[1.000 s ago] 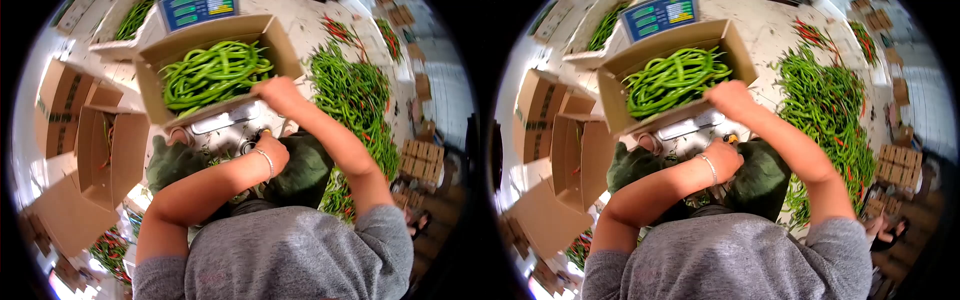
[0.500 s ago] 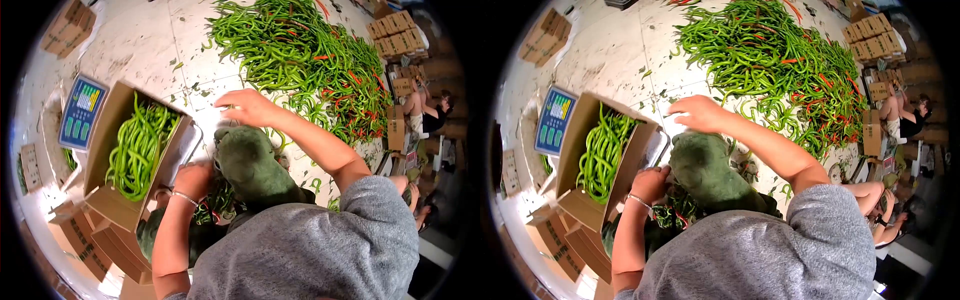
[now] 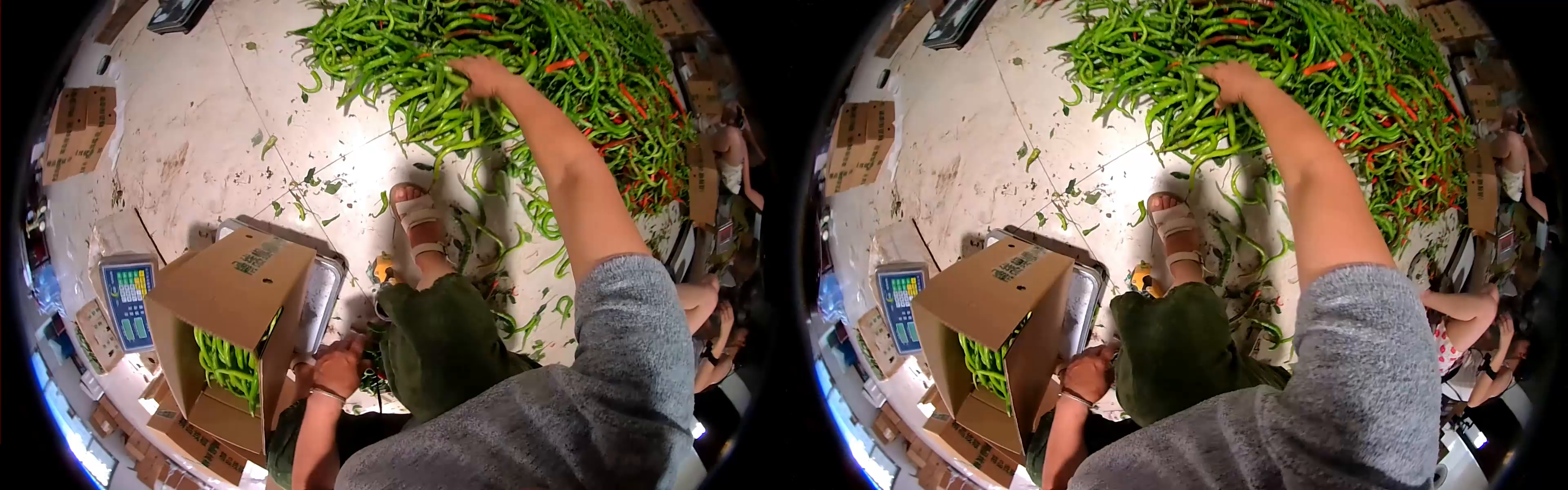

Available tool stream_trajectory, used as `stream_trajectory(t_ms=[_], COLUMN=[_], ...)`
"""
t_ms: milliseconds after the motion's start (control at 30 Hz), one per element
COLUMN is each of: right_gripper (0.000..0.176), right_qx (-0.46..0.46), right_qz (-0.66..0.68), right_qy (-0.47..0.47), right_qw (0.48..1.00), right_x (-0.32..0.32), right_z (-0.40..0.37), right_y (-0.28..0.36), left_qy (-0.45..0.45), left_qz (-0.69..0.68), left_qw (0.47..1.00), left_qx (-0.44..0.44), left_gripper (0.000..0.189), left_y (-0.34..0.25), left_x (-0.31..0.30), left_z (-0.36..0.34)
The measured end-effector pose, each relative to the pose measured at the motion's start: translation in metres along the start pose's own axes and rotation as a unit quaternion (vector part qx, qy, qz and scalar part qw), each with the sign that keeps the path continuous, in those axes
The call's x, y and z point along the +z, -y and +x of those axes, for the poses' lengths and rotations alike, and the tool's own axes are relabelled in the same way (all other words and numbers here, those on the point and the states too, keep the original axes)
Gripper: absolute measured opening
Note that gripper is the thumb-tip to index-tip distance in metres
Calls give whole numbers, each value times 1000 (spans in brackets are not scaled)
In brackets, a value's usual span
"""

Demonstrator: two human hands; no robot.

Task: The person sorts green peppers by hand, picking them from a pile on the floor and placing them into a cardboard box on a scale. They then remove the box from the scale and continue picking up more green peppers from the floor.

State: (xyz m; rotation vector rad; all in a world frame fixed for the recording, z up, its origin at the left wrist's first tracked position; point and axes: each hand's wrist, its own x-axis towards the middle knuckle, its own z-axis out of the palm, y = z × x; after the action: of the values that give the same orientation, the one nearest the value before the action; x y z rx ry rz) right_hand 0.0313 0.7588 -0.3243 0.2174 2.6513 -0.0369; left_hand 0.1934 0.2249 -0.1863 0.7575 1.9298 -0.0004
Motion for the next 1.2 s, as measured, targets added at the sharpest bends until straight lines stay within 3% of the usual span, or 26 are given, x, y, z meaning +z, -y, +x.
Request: stream_trajectory(t_ms=[100,167,200,233,400,500,533,633,667,767,867,933,967,1033,1100,1133,1200], right_gripper=[73,67,60,51,59,57,42,57,53,44,34,30,29,34,53,57,60], right_qx=[67,58,51,24,40,8,-1,-21,-7,26,35,88,101,82,99,53,-18], right_qz=[1,6,-19,-7,-26,59,1,-18,-41,109,193,272,292,302,335,357,405], right_qy=[6,-52,-44,-135,-228,-262,-298,-307,-289,-182,-244,-183,-209,-286,-220,-268,-321], right_qw=[998,997,998,991,973,963,954,951,957,977,950,940,928,906,911,893,856], right_x=[17,24,21,40,99,134,148,136,129,85,20,-39,-56,-48,-39,-18,-3], right_z=[19,5,-8,-25,-136,-160,-156,-133,-121,-86,-71,-72,-76,-60,-52,-52,-66], right_y=[12,17,22,22,74,78,76,77,79,71,85,112,127,149,170,174,172], left_qy=[-13,-66,-44,-46,-42,-20,-2,3,-2,-28,-38,-47,-50,-50,-31,-59,-35], left_qz=[-5,-5,11,17,32,7,2,-6,-8,-2,-8,-16,-21,-21,-12,6,-62], left_qw=[998,993,995,995,996,997,998,998,997,996,997,995,993,991,993,989,994], left_qx=[54,96,86,85,77,75,68,68,70,84,70,91,106,120,116,136,85], left_gripper=[45,46,46,46,47,43,42,41,41,46,48,46,46,44,44,46,47], left_y=[-10,-15,-18,-21,-35,-41,-42,-45,-45,-43,-46,-42,-40,-36,-32,-25,-38], left_x=[-2,-7,-8,-11,-22,-22,-22,-24,-23,-21,-24,-20,-19,-19,-19,-12,-37], left_z=[22,34,42,49,69,73,73,76,76,79,87,93,98,101,106,110,110])
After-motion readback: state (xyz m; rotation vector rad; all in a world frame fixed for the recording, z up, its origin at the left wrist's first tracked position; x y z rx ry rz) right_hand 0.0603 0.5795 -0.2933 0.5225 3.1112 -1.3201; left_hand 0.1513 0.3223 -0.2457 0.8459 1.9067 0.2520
